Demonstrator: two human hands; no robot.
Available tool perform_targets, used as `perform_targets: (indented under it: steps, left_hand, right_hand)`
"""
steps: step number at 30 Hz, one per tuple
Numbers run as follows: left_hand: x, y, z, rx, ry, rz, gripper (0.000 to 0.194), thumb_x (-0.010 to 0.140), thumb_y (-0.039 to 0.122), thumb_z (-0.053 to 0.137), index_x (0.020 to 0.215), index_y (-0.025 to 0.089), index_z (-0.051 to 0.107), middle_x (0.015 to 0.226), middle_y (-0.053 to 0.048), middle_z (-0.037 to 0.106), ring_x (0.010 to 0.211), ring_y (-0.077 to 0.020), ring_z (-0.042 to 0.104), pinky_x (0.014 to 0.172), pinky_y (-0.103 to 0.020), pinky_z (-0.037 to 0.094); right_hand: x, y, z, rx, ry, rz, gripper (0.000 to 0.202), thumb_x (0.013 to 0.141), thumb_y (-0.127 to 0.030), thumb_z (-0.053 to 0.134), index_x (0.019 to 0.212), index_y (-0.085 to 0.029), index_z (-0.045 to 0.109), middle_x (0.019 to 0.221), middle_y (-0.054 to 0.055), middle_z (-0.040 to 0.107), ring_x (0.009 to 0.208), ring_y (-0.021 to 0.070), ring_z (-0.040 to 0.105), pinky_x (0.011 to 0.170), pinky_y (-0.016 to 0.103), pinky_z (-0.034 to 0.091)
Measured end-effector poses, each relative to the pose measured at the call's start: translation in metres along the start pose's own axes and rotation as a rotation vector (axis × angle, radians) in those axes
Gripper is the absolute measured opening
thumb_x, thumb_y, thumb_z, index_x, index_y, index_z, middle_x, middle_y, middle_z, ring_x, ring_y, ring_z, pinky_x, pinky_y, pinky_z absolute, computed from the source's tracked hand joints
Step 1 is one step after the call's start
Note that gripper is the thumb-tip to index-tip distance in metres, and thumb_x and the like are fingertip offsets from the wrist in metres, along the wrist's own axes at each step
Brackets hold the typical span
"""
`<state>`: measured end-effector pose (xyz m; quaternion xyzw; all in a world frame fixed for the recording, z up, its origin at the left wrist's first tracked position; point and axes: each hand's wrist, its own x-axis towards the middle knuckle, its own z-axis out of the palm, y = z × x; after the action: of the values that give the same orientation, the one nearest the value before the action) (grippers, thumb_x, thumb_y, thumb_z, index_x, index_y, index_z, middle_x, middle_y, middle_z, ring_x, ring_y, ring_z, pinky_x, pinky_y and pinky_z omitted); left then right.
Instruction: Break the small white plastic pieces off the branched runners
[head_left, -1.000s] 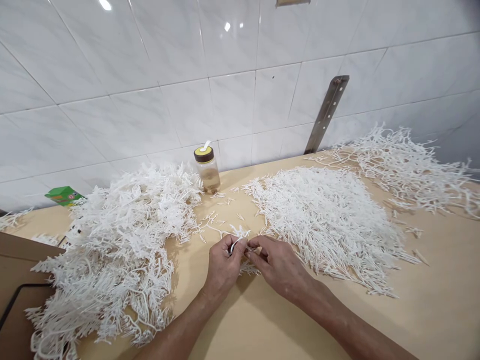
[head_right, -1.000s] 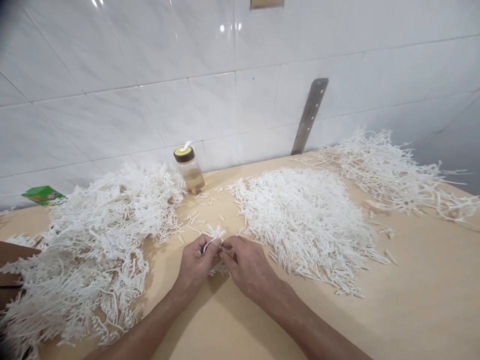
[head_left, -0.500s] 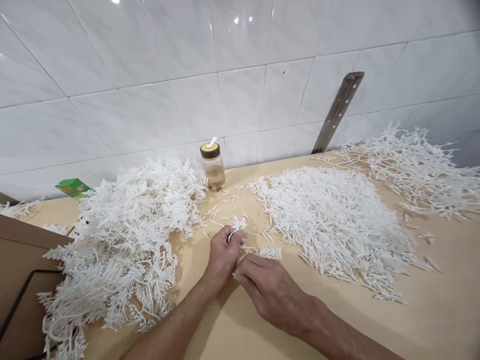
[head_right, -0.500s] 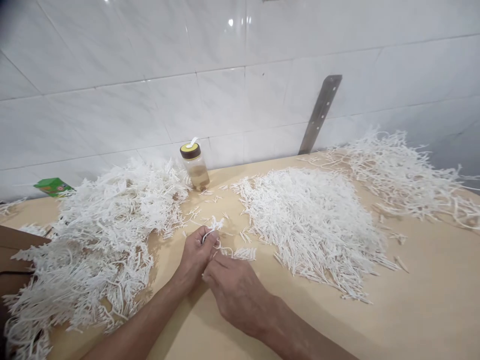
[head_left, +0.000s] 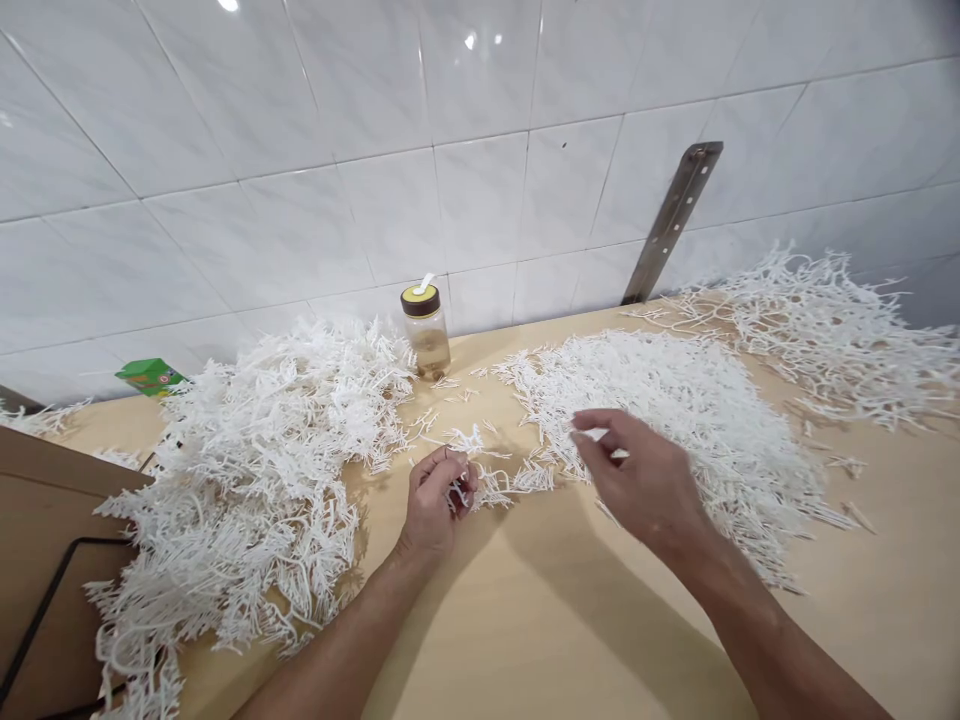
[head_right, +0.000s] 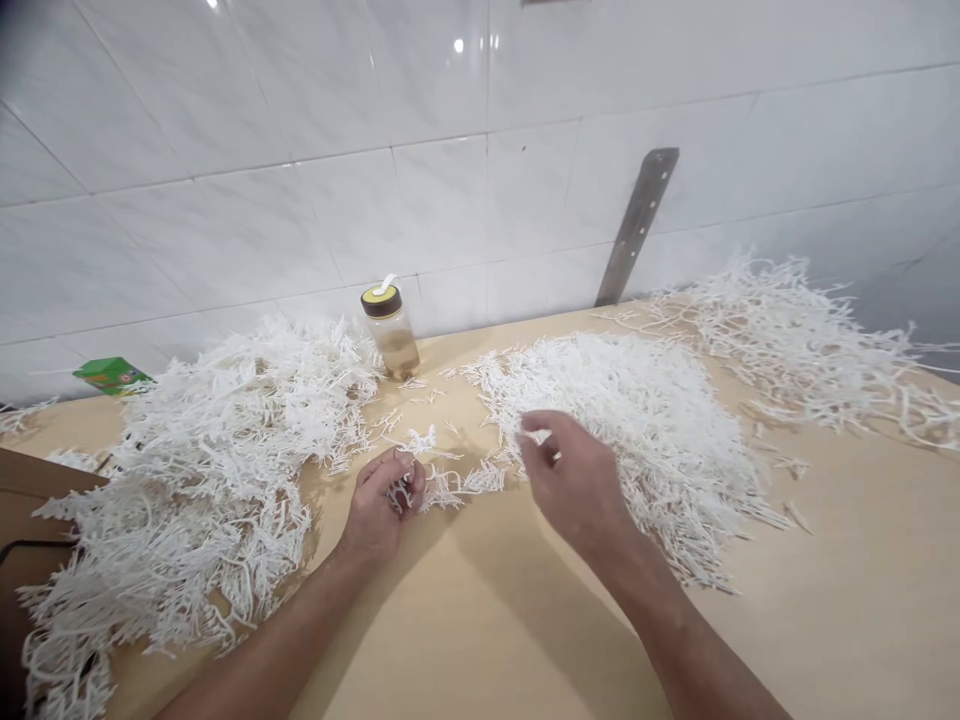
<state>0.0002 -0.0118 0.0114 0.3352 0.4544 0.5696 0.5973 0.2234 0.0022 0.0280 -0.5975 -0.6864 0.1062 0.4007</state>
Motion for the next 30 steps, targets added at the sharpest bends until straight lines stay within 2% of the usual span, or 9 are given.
perform_targets:
  steps: [1, 3, 6, 9, 13, 17, 22, 26, 30]
  left_hand:
    - [0.000, 0.001, 0.000, -0.010, -0.006, 0.003, 0.021, 0.072, 0.032, 0.060, 0.061, 0.018, 0.049, 0.055, 0.002, 0.053, 0.041, -0.0076, 0.040, 0.039, -0.021, 0.021]
    - [0.000, 0.002, 0.002, -0.030, -0.020, 0.019, 0.022, 0.072, 0.032, 0.060, 0.060, 0.018, 0.048, 0.054, 0.002, 0.053, 0.040, -0.0074, 0.038, 0.038, -0.021, 0.020]
    - [0.000, 0.005, 0.005, -0.073, -0.056, 0.020, 0.024, 0.070, 0.033, 0.062, 0.057, 0.018, 0.047, 0.051, 0.003, 0.050, 0.038, -0.0073, 0.036, 0.038, -0.023, 0.019]
    - [0.000, 0.008, 0.007, -0.103, -0.121, -0.033, 0.034, 0.073, 0.040, 0.063, 0.051, 0.019, 0.046, 0.046, 0.002, 0.046, 0.035, -0.0077, 0.034, 0.038, -0.025, 0.019]
    - [0.000, 0.010, 0.006, -0.107, -0.195, -0.134, 0.061, 0.083, 0.064, 0.052, 0.043, 0.019, 0.042, 0.039, 0.001, 0.038, 0.034, -0.0083, 0.033, 0.038, -0.026, 0.019]
    - [0.001, 0.011, 0.004, -0.096, -0.225, -0.121, 0.066, 0.083, 0.074, 0.046, 0.054, 0.016, 0.056, 0.047, -0.001, 0.048, 0.036, -0.0077, 0.034, 0.038, -0.025, 0.020]
    - [0.002, 0.012, 0.000, 0.029, -0.255, -0.035, 0.050, 0.078, 0.061, 0.063, 0.087, 0.013, 0.070, 0.061, -0.001, 0.052, 0.046, -0.0093, 0.042, 0.043, -0.023, 0.028]
    - [-0.001, 0.013, -0.002, 0.158, -0.375, 0.076, 0.054, 0.081, 0.062, 0.060, 0.093, 0.012, 0.075, 0.083, -0.010, 0.062, 0.072, -0.0175, 0.055, 0.063, -0.027, 0.044]
    - [-0.003, 0.015, -0.001, 0.270, -0.485, 0.109, 0.057, 0.076, 0.059, 0.069, 0.111, 0.014, 0.072, 0.099, -0.014, 0.067, 0.089, -0.0246, 0.060, 0.079, -0.033, 0.048]
  right_hand:
    - [-0.004, -0.005, 0.005, 0.046, -0.109, -0.023, 0.026, 0.094, -0.037, 0.053, 0.109, -0.019, 0.065, 0.075, 0.004, 0.066, 0.055, 0.0151, 0.057, 0.058, 0.030, 0.048]
    - [-0.013, -0.016, 0.015, 0.065, -0.267, -0.105, 0.028, 0.093, -0.033, 0.054, 0.115, -0.018, 0.062, 0.090, 0.007, 0.069, 0.058, 0.0149, 0.057, 0.063, 0.032, 0.049]
    - [-0.022, -0.026, 0.028, 0.044, -0.403, -0.151, 0.029, 0.092, -0.026, 0.053, 0.118, -0.017, 0.061, 0.107, 0.010, 0.069, 0.071, 0.0177, 0.063, 0.070, 0.033, 0.047]
    - [-0.024, -0.033, 0.030, 0.073, -0.481, -0.124, 0.021, 0.093, -0.024, 0.052, 0.107, -0.018, 0.066, 0.094, 0.006, 0.072, 0.080, 0.0200, 0.065, 0.073, 0.032, 0.045]
    - [-0.023, -0.038, 0.025, 0.124, -0.568, -0.074, 0.018, 0.092, -0.028, 0.055, 0.084, -0.020, 0.069, 0.071, 0.000, 0.069, 0.064, 0.0160, 0.060, 0.064, 0.028, 0.040]
    - [-0.020, -0.035, 0.024, 0.197, -0.567, -0.011, 0.018, 0.090, -0.029, 0.056, 0.080, -0.021, 0.070, 0.061, -0.004, 0.061, 0.053, 0.0124, 0.050, 0.055, 0.026, 0.035]
    - [-0.015, -0.033, 0.021, 0.290, -0.549, 0.061, 0.024, 0.089, -0.034, 0.054, 0.076, -0.022, 0.070, 0.062, -0.003, 0.059, 0.054, 0.0126, 0.047, 0.053, 0.025, 0.034]
    - [-0.011, -0.031, 0.016, 0.313, -0.548, 0.055, 0.030, 0.090, -0.038, 0.052, 0.072, -0.021, 0.069, 0.060, -0.002, 0.056, 0.055, 0.0125, 0.044, 0.052, 0.025, 0.031]
    - [-0.008, -0.026, 0.014, 0.329, -0.509, 0.105, 0.030, 0.090, -0.040, 0.053, 0.074, -0.020, 0.069, 0.061, -0.002, 0.058, 0.056, 0.0129, 0.047, 0.053, 0.025, 0.033]
